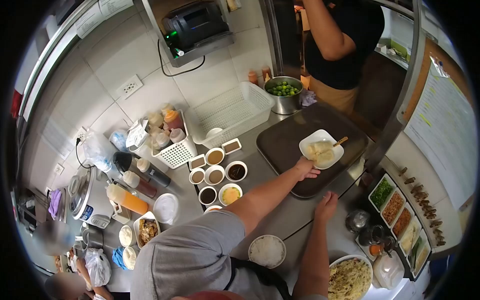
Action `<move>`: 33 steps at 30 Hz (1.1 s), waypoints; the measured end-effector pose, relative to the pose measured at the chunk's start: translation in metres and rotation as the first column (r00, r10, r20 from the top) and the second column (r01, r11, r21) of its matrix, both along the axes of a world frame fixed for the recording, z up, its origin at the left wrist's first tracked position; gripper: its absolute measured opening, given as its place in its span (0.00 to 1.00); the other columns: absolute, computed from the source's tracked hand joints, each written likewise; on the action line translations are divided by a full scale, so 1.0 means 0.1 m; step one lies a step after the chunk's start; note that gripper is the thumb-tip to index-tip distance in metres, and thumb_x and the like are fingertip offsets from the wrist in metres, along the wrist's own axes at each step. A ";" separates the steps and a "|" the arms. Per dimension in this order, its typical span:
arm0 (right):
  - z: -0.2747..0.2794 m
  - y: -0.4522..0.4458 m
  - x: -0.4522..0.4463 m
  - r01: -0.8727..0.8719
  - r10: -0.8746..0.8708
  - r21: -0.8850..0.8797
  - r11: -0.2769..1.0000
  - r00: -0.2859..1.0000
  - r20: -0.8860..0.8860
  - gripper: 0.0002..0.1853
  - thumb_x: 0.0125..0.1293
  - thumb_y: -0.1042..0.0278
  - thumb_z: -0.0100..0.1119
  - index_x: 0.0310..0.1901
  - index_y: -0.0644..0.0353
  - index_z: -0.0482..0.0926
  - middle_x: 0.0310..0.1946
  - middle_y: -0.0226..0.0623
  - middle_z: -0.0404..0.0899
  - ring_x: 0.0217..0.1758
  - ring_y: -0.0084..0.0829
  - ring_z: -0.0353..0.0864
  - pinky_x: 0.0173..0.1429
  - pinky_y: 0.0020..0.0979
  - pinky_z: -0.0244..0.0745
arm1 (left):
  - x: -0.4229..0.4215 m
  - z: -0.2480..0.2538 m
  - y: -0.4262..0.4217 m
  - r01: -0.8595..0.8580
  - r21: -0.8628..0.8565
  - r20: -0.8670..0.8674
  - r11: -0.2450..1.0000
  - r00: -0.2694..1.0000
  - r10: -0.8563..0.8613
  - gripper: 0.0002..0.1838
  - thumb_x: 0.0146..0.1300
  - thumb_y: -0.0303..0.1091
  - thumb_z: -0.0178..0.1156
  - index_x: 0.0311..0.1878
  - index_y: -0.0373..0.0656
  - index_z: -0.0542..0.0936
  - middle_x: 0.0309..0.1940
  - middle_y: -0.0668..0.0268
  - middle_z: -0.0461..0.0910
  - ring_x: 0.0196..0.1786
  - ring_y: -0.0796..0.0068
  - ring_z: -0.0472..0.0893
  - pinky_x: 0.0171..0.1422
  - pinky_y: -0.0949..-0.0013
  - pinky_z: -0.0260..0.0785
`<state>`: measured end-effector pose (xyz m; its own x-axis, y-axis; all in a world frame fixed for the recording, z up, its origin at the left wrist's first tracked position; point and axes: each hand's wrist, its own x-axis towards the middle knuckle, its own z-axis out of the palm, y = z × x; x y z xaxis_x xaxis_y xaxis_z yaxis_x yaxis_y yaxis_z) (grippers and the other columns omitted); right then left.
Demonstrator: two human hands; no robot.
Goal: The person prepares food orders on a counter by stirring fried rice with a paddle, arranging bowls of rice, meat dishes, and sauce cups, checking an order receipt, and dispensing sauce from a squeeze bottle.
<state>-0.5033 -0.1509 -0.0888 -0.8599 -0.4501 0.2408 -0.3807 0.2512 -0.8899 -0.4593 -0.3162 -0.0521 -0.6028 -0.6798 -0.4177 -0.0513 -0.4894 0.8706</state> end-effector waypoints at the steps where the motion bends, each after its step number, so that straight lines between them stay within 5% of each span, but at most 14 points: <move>1: 0.00 0.00 0.01 -0.006 0.006 -0.013 1.000 1.000 -0.012 0.14 0.62 0.61 0.41 0.33 0.65 0.70 0.25 0.43 0.72 0.29 0.36 0.72 0.35 0.32 0.66 | 0.05 0.11 0.05 -0.026 0.029 0.064 0.999 0.998 0.025 0.22 0.59 0.36 0.43 0.56 0.39 0.57 0.42 0.50 0.70 0.38 0.57 0.77 0.39 0.57 0.73; 3: 0.01 0.00 0.00 -0.014 0.014 -0.019 1.000 0.999 -0.044 0.13 0.61 0.62 0.42 0.33 0.65 0.70 0.25 0.42 0.72 0.27 0.34 0.72 0.34 0.31 0.66 | 0.19 0.34 0.18 -0.082 0.076 0.184 0.994 0.981 0.067 0.24 0.60 0.38 0.44 0.58 0.43 0.54 0.44 0.54 0.69 0.38 0.60 0.77 0.38 0.57 0.72; 4: -0.03 -0.01 -0.02 -0.013 0.012 -0.009 1.000 0.998 -0.060 0.12 0.60 0.63 0.43 0.33 0.65 0.70 0.25 0.42 0.72 0.27 0.33 0.72 0.34 0.31 0.66 | 0.35 0.38 0.25 -0.041 0.039 0.134 0.998 0.990 0.036 0.29 0.60 0.39 0.44 0.61 0.44 0.47 0.46 0.48 0.67 0.40 0.51 0.76 0.40 0.56 0.72; 8: -0.13 -0.01 0.01 -0.019 0.003 -0.142 0.990 0.994 -0.109 0.09 0.53 0.72 0.44 0.34 0.61 0.74 0.28 0.43 0.74 0.32 0.37 0.75 0.37 0.32 0.68 | 1.32 0.52 0.35 0.134 -0.086 0.013 0.987 0.991 -0.134 0.25 0.59 0.39 0.47 0.59 0.46 0.56 0.42 0.58 0.71 0.36 0.65 0.77 0.39 0.61 0.71; 10: -0.01 0.07 0.02 -0.079 0.075 -0.039 0.996 0.992 -0.097 0.07 0.50 0.74 0.45 0.30 0.61 0.74 0.27 0.41 0.75 0.31 0.36 0.75 0.36 0.32 0.68 | 1.98 0.91 0.58 0.048 -0.155 0.020 0.987 0.999 -0.046 0.23 0.58 0.36 0.49 0.57 0.45 0.61 0.39 0.63 0.74 0.35 0.73 0.77 0.39 0.71 0.71; 12: 0.09 0.12 0.05 -0.110 0.112 0.039 0.993 0.992 -0.051 0.06 0.49 0.75 0.46 0.26 0.61 0.75 0.25 0.40 0.75 0.30 0.35 0.75 0.35 0.32 0.68 | 2.67 1.11 0.76 -0.107 -0.118 -0.020 0.987 0.994 0.105 0.20 0.58 0.32 0.49 0.54 0.44 0.63 0.39 0.62 0.75 0.36 0.71 0.77 0.38 0.72 0.70; 13: 0.10 0.12 0.04 -0.110 0.111 0.063 0.992 0.994 -0.014 0.06 0.48 0.75 0.46 0.24 0.60 0.75 0.24 0.40 0.75 0.29 0.36 0.75 0.35 0.32 0.68 | 3.03 1.06 0.83 -0.171 -0.249 -0.010 0.953 0.985 0.174 0.19 0.57 0.31 0.50 0.53 0.43 0.64 0.40 0.60 0.74 0.36 0.69 0.77 0.38 0.71 0.70; 14: 0.11 0.12 0.04 -0.110 0.108 0.088 0.990 0.994 0.024 0.06 0.48 0.75 0.46 0.22 0.60 0.74 0.22 0.40 0.75 0.28 0.36 0.75 0.34 0.32 0.68 | 3.34 1.20 0.96 -0.306 -0.154 -0.005 0.940 0.951 0.309 0.19 0.56 0.31 0.50 0.53 0.44 0.63 0.40 0.59 0.74 0.38 0.68 0.77 0.39 0.69 0.70; 17: 0.11 0.11 0.02 -0.104 0.105 0.175 0.979 0.994 0.004 0.06 0.48 0.73 0.45 0.22 0.58 0.74 0.21 0.40 0.74 0.27 0.38 0.75 0.33 0.34 0.67 | 4.27 1.39 1.49 -0.636 -0.288 -0.092 0.716 0.762 0.641 0.18 0.55 0.30 0.44 0.51 0.45 0.63 0.37 0.61 0.74 0.35 0.69 0.75 0.38 0.68 0.68; 21: -0.05 0.05 -0.06 -0.117 0.119 0.192 0.974 0.993 0.003 0.06 0.48 0.72 0.45 0.22 0.57 0.73 0.19 0.41 0.74 0.26 0.40 0.74 0.31 0.35 0.67 | 5.31 1.49 2.26 -0.919 -0.211 -0.312 0.333 0.386 0.868 0.18 0.54 0.31 0.45 0.51 0.45 0.62 0.34 0.63 0.72 0.33 0.71 0.73 0.36 0.71 0.65; 28: 0.10 0.08 0.06 -0.121 0.130 0.221 0.968 0.991 -0.029 0.06 0.50 0.72 0.43 0.22 0.56 0.72 0.18 0.39 0.74 0.23 0.38 0.74 0.29 0.34 0.67 | 6.17 1.43 3.55 -0.980 -0.168 -0.409 -0.109 -0.031 0.912 0.21 0.54 0.33 0.46 0.54 0.44 0.61 0.34 0.64 0.72 0.33 0.72 0.73 0.34 0.73 0.65; 33: -0.13 0.01 -0.06 -0.110 0.117 0.144 0.983 0.992 -0.047 0.05 0.53 0.73 0.42 0.26 0.56 0.70 0.19 0.38 0.73 0.18 0.34 0.71 0.27 0.33 0.67 | 6.39 1.34 4.06 -0.966 -0.153 -0.398 -0.208 -0.132 0.908 0.19 0.56 0.32 0.44 0.52 0.44 0.62 0.33 0.65 0.74 0.31 0.75 0.74 0.32 0.75 0.66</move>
<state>-0.5090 -0.1498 -0.1014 -0.7885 -0.5768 0.2133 -0.4611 0.3251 -0.8256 0.1800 0.0894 0.0816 0.8289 -0.5584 -0.0336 0.2866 0.3724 0.8827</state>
